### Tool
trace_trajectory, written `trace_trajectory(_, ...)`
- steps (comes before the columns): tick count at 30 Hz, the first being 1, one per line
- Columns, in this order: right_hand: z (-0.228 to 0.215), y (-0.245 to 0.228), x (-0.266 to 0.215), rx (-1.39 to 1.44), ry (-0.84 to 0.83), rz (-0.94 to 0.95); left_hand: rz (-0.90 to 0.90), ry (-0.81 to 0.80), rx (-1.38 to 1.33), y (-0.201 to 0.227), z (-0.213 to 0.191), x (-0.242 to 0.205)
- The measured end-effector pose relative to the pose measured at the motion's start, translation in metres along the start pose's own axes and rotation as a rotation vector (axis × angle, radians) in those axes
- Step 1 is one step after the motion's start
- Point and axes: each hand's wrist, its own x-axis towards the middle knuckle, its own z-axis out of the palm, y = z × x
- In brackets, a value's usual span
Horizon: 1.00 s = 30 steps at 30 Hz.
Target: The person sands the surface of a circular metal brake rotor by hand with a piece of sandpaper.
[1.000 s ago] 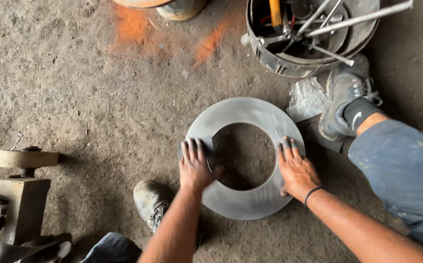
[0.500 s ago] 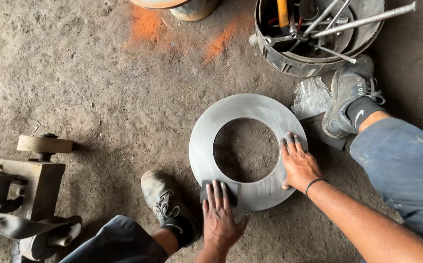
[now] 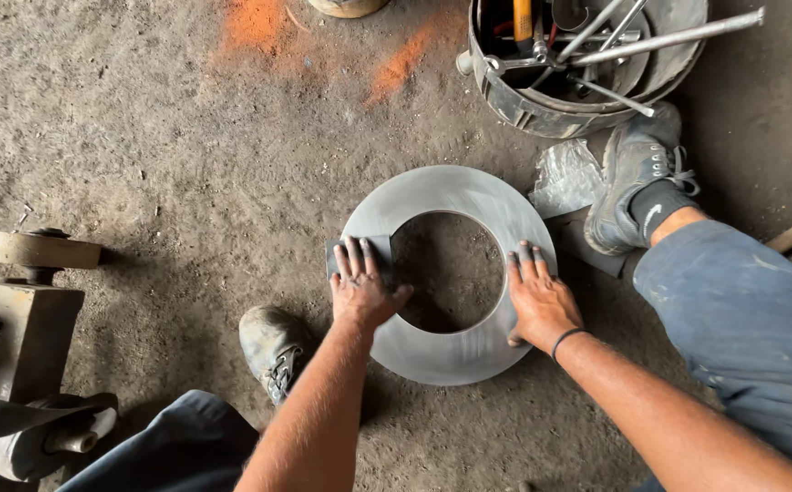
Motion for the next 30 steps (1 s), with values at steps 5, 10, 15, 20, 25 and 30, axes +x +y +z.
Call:
trace_trajectory(5,-0.003,0.000,-0.004,-0.018,0.005,-0.003,0.077,-0.071,0.113,0.023,0.027,-0.094)
trace_trajectory(10,-0.008,-0.003,-0.004,-0.046,-0.041,0.013,0.064,-0.310,0.014,0.040,0.033,-0.151)
trace_trajectory(15,-0.005,-0.002,-0.001,-0.047,-0.052,0.017,0.017,-0.158,0.044,0.026,0.030,-0.102)
trace_trajectory(20,-0.007,-0.004,0.000,-0.039,-0.020,0.015,-0.039,-0.024,-0.016,-0.005,-0.001,-0.001)
trace_trajectory(25,-0.003,-0.002,-0.002,-0.024,0.019,0.003,-0.013,-0.016,0.135,-0.001,0.005,-0.015)
trace_trajectory(30,-0.003,0.001,-0.002,-0.004,0.052,0.005,0.115,-0.210,0.209,0.041,0.036,-0.124)
